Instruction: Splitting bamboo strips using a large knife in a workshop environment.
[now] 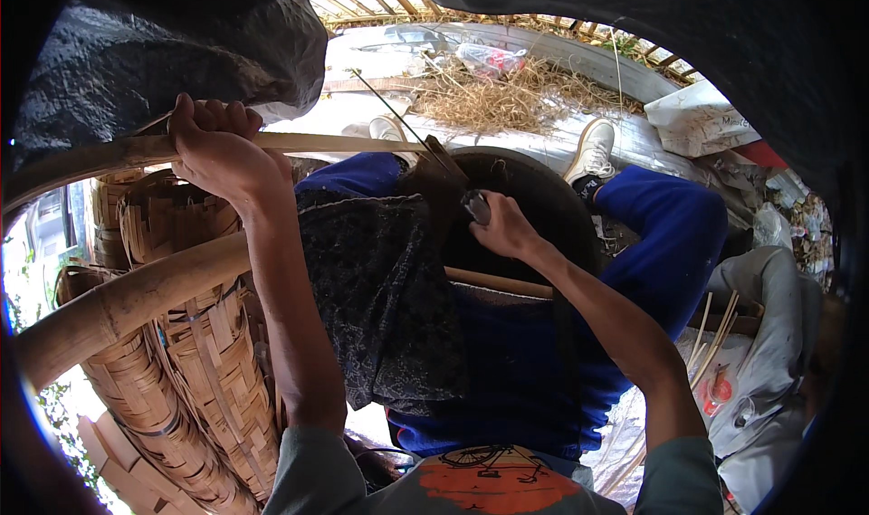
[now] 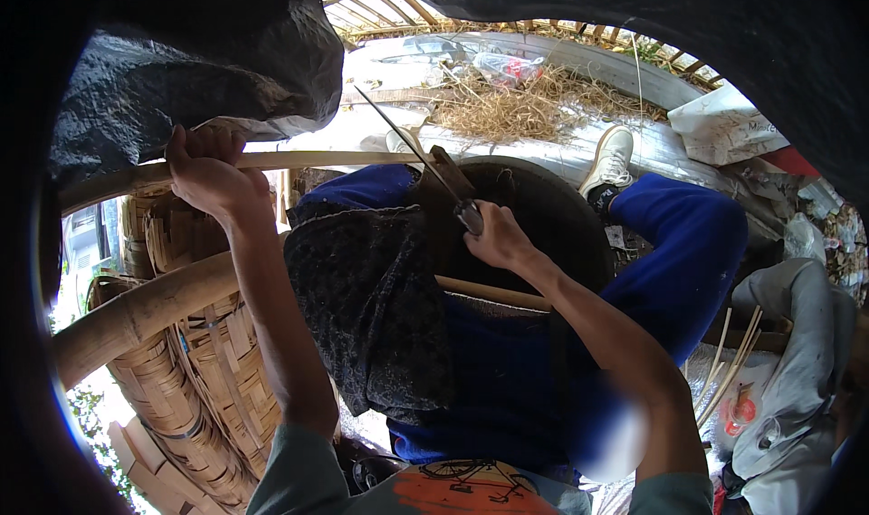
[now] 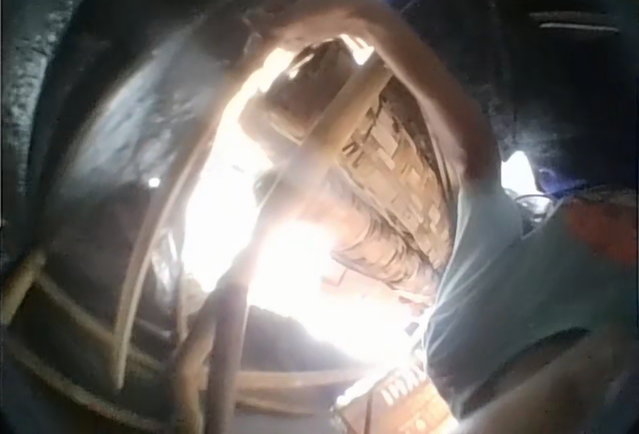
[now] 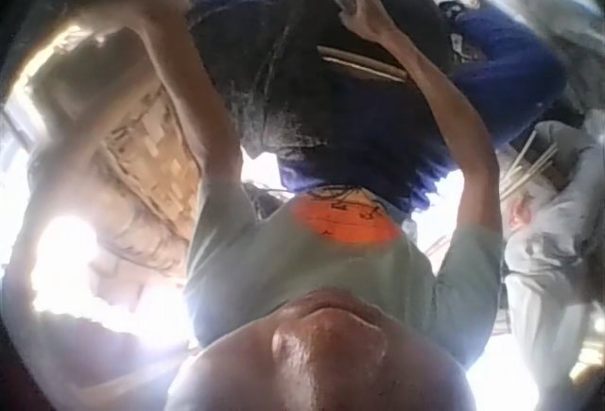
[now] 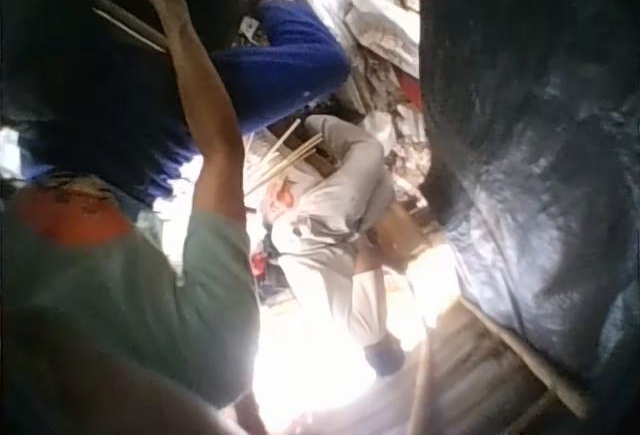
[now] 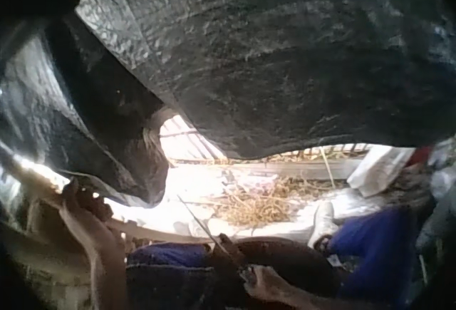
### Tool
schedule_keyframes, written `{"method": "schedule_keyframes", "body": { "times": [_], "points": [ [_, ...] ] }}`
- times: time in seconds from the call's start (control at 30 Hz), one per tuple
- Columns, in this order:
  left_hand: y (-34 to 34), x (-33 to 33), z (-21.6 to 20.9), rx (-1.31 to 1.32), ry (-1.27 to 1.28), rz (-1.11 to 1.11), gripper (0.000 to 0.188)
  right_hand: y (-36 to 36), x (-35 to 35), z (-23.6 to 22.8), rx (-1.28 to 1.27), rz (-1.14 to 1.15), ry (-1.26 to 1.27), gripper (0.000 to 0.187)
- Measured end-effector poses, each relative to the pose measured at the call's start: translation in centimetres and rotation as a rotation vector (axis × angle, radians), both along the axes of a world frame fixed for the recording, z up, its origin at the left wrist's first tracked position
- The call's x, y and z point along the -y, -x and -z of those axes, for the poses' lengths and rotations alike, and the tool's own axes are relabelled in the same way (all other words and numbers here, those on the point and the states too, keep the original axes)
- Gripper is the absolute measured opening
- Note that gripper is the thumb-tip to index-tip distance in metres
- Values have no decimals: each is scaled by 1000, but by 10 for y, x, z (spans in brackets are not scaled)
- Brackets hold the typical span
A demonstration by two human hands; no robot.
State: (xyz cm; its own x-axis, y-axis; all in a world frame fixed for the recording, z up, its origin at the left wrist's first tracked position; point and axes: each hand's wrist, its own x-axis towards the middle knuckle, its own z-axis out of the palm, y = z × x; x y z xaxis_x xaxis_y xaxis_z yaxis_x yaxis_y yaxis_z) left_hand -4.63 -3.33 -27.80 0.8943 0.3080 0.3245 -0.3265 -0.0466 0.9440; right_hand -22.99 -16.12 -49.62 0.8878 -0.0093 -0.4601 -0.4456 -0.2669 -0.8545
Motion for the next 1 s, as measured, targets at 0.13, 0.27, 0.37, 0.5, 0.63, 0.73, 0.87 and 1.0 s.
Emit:
{"method": "schedule_keyframes", "body": {
  "times": [0.13,0.27,0.37,0.5,0.63,0.73,0.87,1.0],
  "points": [
    [4,2,-5,16,14,-57,37,-37,-2,-61,325,108,-108,20],
    [-1,3,-10,46,-7,-56,36,-21,-18,-10,256,167,-135,22],
    [-10,27,-2,-20,37,-61,35,58,-27,103,85,148,159,17],
    [3,15,-7,-5,56,-28,37,1,-25,21,-10,96,-5,21],
    [2,7,-8,-9,75,-30,39,-6,-8,1,-30,96,-41,27],
    [8,-1,-10,-12,66,5,39,2,-2,-4,-119,56,-63,29],
    [24,2,-13,-15,109,94,38,21,0,11,-137,80,28,32],
    [23,9,-3,5,92,45,38,29,-5,25,-232,96,-5,33]
  ]
}}
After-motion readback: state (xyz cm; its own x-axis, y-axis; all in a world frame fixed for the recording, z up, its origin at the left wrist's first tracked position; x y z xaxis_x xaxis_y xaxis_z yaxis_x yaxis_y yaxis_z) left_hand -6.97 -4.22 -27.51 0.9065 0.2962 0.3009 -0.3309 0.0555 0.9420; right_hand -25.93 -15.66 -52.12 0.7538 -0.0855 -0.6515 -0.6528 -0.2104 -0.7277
